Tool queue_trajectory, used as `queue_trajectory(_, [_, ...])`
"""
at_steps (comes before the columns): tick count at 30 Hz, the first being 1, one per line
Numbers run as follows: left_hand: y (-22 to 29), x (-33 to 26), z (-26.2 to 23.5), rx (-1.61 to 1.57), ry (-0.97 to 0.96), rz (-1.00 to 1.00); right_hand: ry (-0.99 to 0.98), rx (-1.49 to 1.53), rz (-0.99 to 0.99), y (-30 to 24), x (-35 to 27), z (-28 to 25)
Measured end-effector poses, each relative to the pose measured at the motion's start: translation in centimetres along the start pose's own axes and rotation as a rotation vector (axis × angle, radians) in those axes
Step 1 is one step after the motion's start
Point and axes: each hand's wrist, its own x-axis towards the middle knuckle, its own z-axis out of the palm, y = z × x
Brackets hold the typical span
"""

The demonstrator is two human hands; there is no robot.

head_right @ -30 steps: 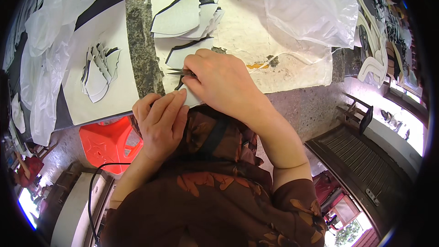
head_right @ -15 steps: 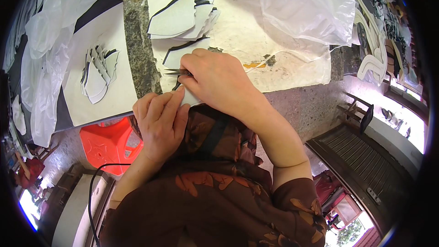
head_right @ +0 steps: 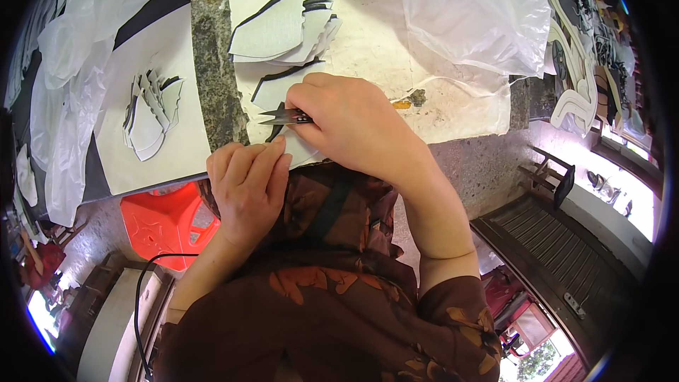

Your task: Trimming and cleaning edges of shoe upper components using a small nipper tool.

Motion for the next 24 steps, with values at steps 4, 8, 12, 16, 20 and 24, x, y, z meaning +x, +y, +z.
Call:
queue_trajectory(4, [0.0, 0.1, 0.1, -0.002, -0.003, -0.006, 0.035, -0.036, -0.007, 0.3, 0.3, 0.5])
queue_trajectory(8, [0.0, 0.0, 0.0, 0.005, 0.001, -0.007, 0.011, -0.086, 0.034, 0.4, 0.3, 0.7])
queue_trajectory(12, [0.1, 0.1, 0.0, 0.003, -0.012, -0.013, 0.029, -0.069, 0.026, 0.5, 0.2, 0.8])
queue_trajectory(16, [0.1, 0.2, -0.1, 0.015, -0.026, -0.003, 0.047, -0.057, 0.024, 0.6, 0.3, 1.0])
queue_trajectory(20, [0.2, 0.3, 0.0, 0.008, -0.043, 0.002, 0.092, -0.041, -0.016, 0.9, 0.4, 1.2])
queue_trajectory(24, [0.3, 0.5, -0.2, 0.009, -0.056, 0.005, 0.074, -0.050, -0.054, 1.1, 0.6, 1.0])
